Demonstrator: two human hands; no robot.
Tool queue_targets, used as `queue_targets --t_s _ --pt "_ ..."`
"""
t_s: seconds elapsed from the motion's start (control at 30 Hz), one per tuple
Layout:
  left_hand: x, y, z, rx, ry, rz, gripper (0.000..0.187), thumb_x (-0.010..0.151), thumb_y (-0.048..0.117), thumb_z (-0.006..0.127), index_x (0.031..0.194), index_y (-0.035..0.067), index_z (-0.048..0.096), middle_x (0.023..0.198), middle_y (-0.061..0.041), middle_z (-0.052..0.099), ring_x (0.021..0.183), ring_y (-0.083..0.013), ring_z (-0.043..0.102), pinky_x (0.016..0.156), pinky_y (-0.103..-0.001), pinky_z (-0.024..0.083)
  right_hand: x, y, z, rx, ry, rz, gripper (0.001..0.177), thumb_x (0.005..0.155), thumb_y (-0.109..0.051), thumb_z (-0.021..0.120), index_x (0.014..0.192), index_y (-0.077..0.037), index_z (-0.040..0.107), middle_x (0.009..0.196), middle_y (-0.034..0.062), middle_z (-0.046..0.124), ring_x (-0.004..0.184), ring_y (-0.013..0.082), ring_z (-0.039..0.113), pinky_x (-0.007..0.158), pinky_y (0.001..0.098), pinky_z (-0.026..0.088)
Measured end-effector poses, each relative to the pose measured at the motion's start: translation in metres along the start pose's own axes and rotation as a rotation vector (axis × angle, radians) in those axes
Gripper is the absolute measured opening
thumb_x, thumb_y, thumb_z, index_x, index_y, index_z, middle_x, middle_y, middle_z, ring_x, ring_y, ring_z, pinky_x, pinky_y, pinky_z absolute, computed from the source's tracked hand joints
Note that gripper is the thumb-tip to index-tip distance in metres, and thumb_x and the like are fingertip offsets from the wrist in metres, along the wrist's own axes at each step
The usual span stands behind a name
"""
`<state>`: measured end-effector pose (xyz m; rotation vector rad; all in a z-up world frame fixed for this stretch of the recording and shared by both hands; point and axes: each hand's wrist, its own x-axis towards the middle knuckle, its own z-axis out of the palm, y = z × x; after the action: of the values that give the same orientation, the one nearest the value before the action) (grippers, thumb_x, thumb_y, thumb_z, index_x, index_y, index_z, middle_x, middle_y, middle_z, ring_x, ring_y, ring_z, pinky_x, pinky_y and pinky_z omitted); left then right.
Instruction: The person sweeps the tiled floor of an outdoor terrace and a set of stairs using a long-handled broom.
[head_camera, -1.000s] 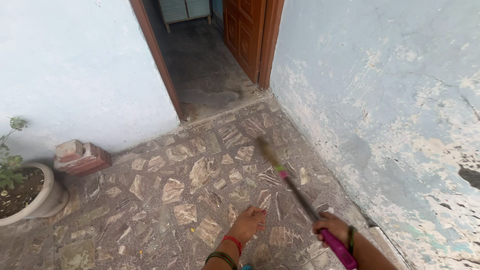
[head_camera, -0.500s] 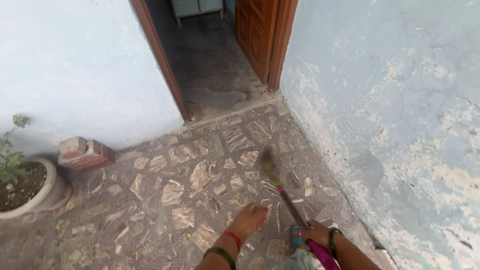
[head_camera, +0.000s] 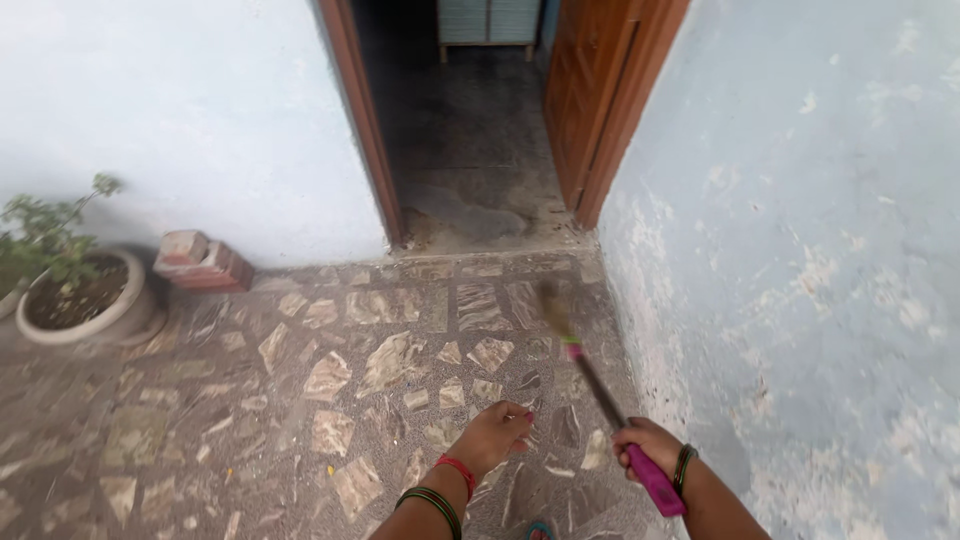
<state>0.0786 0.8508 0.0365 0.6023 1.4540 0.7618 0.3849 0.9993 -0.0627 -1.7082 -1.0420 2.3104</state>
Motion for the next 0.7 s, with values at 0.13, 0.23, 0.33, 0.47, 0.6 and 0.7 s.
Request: queue_targets --t_s 0.13,0.23,0.33,0.47,0.6,0.7 --pt "-0.002 0.012 0.020 0.039 0.064 -0.024 0.044 0.095 0.040 0.064 0.126 0.009 0.063 0.107 -0.005 0.071 0.092 -0.0151 0.072 0.078 -0.029 0.055 0.040 -0.020 -0.045 -0.010 -0.042 0.072 0.026 0.091 -0.010 0.068 0.100 0.009 0.052 0.072 0.0145 0.061 0.052 0.0225 0.060 0.044 0.0359 0.055" --pt "-0.003 0.016 0.022 0.031 0.134 -0.032 0.046 0.096 0.041 0.062 0.126 0.007 0.063 0.107 -0.006 0.071 0.093 -0.0167 0.072 0.078 -0.030 0.054 0.042 -0.019 -0.032 -0.067 0.138 0.234 0.035 0.088 -0.010 0.069 0.118 0.006 0.059 0.072 0.0111 0.064 0.051 0.0178 0.058 0.044 0.0312 0.053" --pt "0.006 0.018 0.024 -0.005 0.173 -0.078 0.046 0.094 0.040 0.064 0.128 0.009 0.062 0.109 -0.007 0.072 0.094 -0.0183 0.074 0.082 -0.031 0.059 0.021 -0.020 -0.006 -0.222 0.151 0.256 0.059 0.088 0.003 0.071 0.136 -0.004 0.039 0.077 0.0140 0.066 0.057 0.0216 0.060 0.050 0.0339 0.052" --pt "0.017 0.021 0.031 0.011 0.201 -0.073 0.048 0.095 0.041 0.063 0.129 0.007 0.062 0.111 -0.006 0.071 0.097 -0.0187 0.072 0.086 -0.035 0.055 0.000 -0.048 0.009 -0.445 -0.008 0.242 0.068 0.085 -0.001 0.068 0.146 -0.007 0.038 0.072 0.0125 0.061 0.054 0.0203 0.059 0.045 0.0346 0.052" --pt "0.023 0.035 0.040 0.102 0.197 -0.055 0.048 0.095 0.042 0.062 0.128 0.008 0.063 0.110 -0.007 0.072 0.098 -0.0175 0.074 0.093 -0.034 0.053 -0.002 -0.083 0.006 -0.410 -0.143 0.195 0.077 0.085 0.001 0.072 0.151 -0.011 0.035 0.074 0.0125 0.063 0.053 0.0192 0.059 0.045 0.0317 0.053" --pt "0.022 0.050 0.041 0.153 0.201 -0.081 0.048 0.096 0.045 0.060 0.129 0.009 0.064 0.111 -0.006 0.072 0.100 -0.0147 0.072 0.094 -0.035 0.050 0.003 -0.101 -0.002 -0.314 -0.139 0.160 0.076 0.085 0.002 0.071 0.150 -0.011 0.034 0.074 0.0143 0.063 0.053 0.0203 0.058 0.045 0.0328 0.052"
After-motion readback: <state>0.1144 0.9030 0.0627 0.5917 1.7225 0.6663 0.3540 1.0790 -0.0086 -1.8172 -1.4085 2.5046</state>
